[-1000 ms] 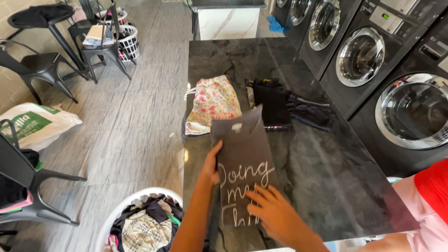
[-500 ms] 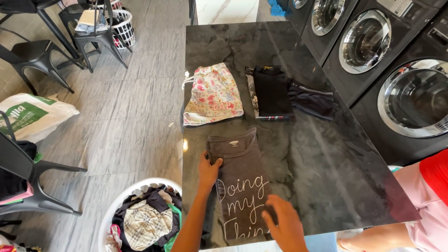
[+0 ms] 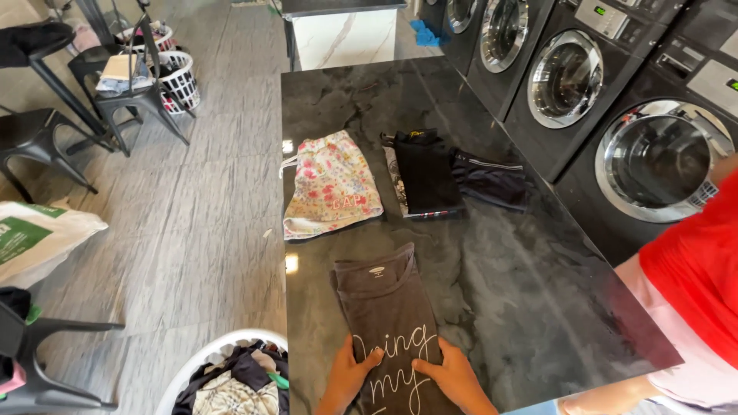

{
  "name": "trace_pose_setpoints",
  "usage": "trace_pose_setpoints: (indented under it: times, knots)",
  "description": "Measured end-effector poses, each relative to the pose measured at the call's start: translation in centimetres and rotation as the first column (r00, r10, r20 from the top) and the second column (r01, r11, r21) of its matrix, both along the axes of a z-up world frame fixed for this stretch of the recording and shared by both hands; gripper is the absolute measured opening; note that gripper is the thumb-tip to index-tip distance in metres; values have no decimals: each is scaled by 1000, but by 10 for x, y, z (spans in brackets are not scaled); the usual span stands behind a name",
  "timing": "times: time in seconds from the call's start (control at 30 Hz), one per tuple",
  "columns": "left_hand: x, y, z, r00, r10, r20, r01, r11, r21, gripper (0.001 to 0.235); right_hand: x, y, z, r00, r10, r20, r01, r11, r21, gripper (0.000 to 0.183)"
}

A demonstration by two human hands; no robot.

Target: Folding various items of laundry on a counter in a laundry shop.

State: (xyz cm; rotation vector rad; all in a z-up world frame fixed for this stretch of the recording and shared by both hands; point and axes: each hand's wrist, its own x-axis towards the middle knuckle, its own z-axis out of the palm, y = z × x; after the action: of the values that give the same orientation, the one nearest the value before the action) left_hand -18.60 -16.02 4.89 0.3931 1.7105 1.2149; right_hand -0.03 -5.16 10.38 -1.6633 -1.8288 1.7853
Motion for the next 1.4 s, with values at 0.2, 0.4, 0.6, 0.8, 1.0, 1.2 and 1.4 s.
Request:
trace_pose_setpoints:
  times: [0.2, 0.4, 0.6, 0.8, 1.0, 1.2, 1.4]
  knots:
    - [-2, 21, 6, 900, 139, 414, -194, 976, 94, 76, 13, 10, 2, 922, -297, -249, 177, 894, -411, 76]
    - [3, 45, -2, 899, 114, 423, -158, 985, 71, 102, 27, 38, -28, 966, -253, -54, 207, 881, -425, 109]
    - [5, 82, 64, 917, 10, 400, 49, 989, -136, 131, 31, 75, -1, 931, -282, -233, 186, 913, -364, 97]
    - [-26, 165, 145, 974, -225, 15, 206, 913, 353, 112, -1, 154, 114, 968, -238, -75, 237, 971, -14, 113]
    - [-80, 310, 213, 987, -18, -160, 141, 575, 806, 91, -72, 251, 212, 684, -77, -726, 273, 949, 157, 91]
    - [-109, 370, 170, 993, -4, -121, 74, 813, 578, 94, -117, 417, 78, 866, -97, -490, 259, 926, 275, 100]
    - [-110, 403, -64, 900, 25, -436, 48, 986, 158, 71, -96, 414, -82, 932, -235, -276, 317, 898, 304, 72]
